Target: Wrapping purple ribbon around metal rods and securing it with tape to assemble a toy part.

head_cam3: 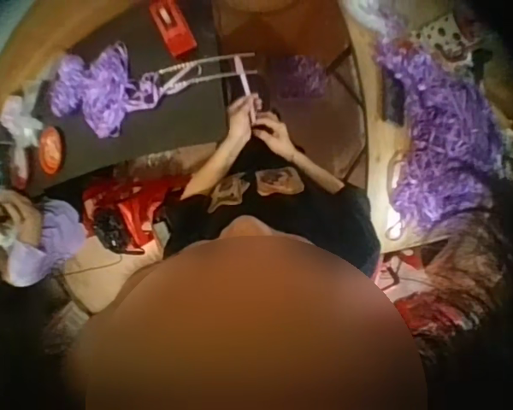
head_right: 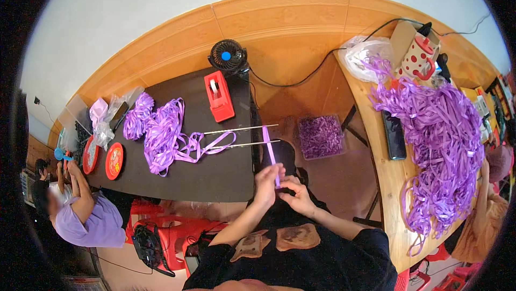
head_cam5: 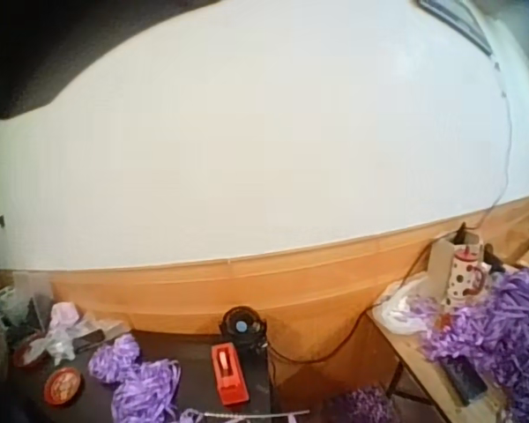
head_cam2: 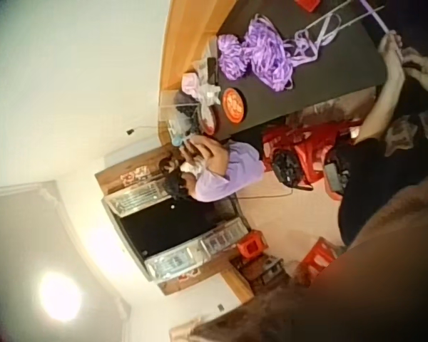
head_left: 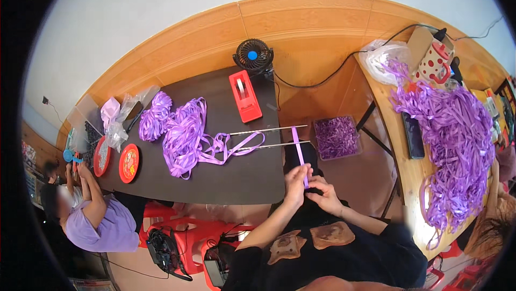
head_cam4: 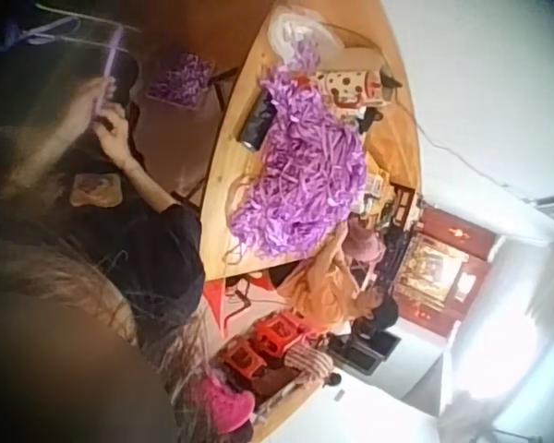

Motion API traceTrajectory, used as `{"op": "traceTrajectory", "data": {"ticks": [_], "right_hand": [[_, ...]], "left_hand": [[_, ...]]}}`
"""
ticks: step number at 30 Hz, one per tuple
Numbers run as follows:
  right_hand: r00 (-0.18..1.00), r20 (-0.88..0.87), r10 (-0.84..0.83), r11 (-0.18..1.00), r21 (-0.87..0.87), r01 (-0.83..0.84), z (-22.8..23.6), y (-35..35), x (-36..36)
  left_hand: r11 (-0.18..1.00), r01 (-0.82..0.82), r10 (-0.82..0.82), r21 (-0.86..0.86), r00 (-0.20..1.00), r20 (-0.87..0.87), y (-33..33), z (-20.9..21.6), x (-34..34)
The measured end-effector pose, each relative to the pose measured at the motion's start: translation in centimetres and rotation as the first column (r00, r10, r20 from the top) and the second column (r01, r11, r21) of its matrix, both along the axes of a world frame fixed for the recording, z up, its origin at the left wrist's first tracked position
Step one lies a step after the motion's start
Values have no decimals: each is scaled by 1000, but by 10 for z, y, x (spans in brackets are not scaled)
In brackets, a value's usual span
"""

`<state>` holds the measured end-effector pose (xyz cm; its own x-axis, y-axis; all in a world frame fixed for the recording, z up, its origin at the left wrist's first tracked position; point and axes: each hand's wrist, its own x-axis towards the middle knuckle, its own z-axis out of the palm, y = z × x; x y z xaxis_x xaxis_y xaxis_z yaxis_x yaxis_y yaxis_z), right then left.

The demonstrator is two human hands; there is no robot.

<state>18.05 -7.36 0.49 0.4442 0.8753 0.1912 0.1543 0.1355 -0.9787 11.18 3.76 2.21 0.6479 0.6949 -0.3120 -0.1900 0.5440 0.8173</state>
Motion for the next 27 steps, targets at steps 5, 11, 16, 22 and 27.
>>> {"op": "traceTrajectory", "data": {"ticks": [5,11,16,22,27], "right_hand": [[996,-23,87,996,-3,-87,-3,0,-1],[990,-8,139,990,-17,-139,6,3,-5],[975,140,-174,985,30,171,14,4,0],[430,806,-408,913,376,162,48,46,37],[197,902,-383,909,406,-91,59,59,47]], "left_hand": [[994,-12,12,111,1000,-2,-11,-10,-21],[995,-52,46,86,996,72,-8,-16,-28],[988,-29,28,149,1000,3,-3,-19,-31],[989,-38,42,146,999,-28,-7,-11,-34],[993,-18,16,119,1000,22,-11,-6,-35]]}}
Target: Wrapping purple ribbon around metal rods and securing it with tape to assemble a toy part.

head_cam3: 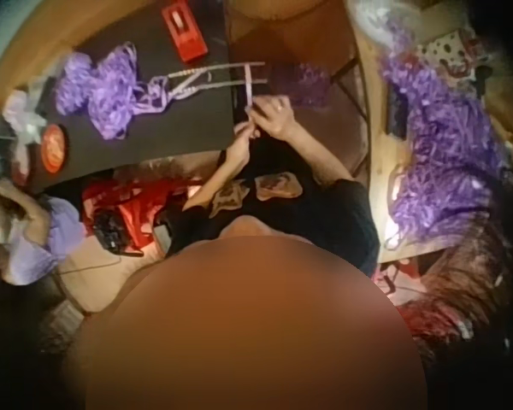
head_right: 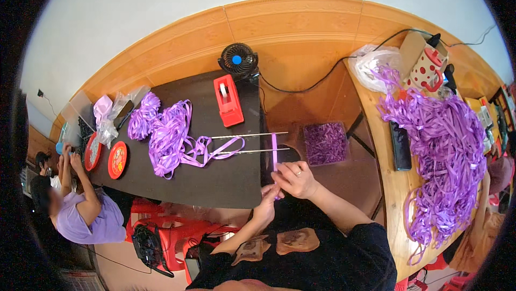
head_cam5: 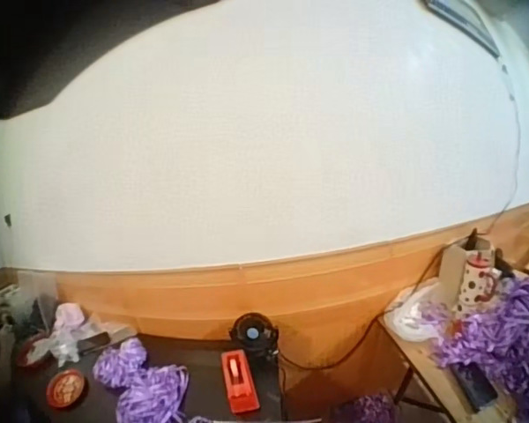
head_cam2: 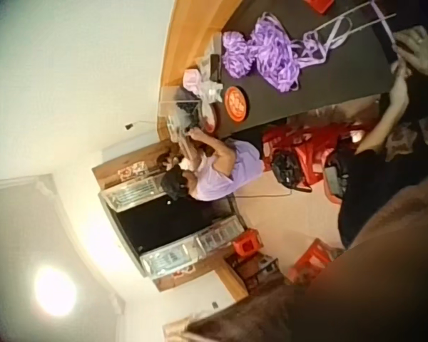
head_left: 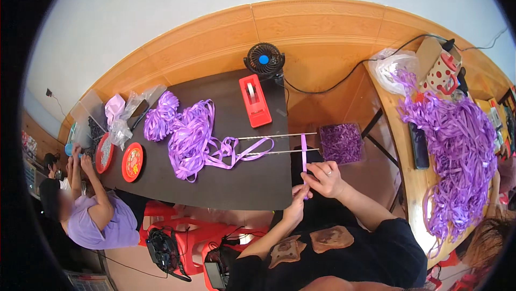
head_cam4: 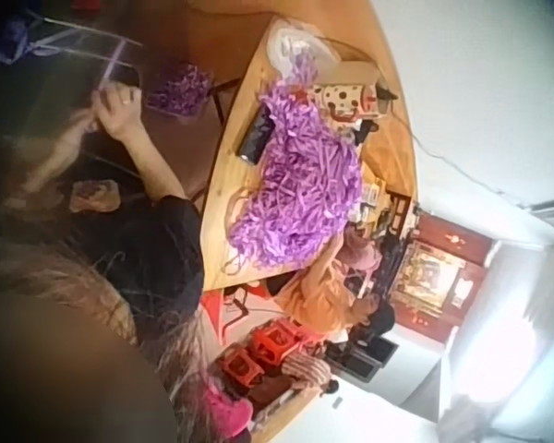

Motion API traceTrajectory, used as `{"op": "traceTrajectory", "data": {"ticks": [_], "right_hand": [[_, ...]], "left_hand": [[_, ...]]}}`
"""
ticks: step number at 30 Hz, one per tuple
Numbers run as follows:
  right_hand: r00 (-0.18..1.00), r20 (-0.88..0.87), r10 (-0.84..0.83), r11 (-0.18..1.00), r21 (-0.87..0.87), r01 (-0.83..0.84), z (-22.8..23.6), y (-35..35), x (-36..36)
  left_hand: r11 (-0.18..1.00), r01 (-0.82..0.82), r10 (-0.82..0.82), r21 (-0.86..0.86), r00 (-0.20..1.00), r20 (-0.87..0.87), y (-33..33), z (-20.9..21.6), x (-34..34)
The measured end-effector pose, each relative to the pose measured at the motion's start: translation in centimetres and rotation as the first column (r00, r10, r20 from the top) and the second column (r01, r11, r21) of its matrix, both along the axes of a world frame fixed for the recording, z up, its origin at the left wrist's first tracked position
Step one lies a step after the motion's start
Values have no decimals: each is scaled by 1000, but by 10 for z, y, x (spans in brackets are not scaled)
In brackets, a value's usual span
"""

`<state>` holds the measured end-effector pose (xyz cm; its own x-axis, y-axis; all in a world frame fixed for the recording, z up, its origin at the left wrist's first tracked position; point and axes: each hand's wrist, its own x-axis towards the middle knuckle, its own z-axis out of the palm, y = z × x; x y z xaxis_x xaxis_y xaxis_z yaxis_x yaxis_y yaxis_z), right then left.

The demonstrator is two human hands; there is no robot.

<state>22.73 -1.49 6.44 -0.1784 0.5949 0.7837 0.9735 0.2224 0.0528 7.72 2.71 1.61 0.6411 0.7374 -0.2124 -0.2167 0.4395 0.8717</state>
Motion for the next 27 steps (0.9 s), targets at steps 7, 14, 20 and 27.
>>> {"op": "traceTrajectory", "data": {"ticks": [7,14,20,27], "right_hand": [[992,113,55,998,-10,-54,7,-4,0],[989,130,67,997,37,-72,27,1,-2],[991,-113,72,994,85,-62,58,20,5],[676,-735,60,978,-93,-188,66,79,52]], "left_hand": [[997,78,-78,25,997,8,-1,4,-3],[999,10,-8,48,999,-48,-8,-6,-11],[990,140,-142,-32,987,-74,-5,-27,0],[997,-14,17,74,999,-46,20,-5,54]]}}
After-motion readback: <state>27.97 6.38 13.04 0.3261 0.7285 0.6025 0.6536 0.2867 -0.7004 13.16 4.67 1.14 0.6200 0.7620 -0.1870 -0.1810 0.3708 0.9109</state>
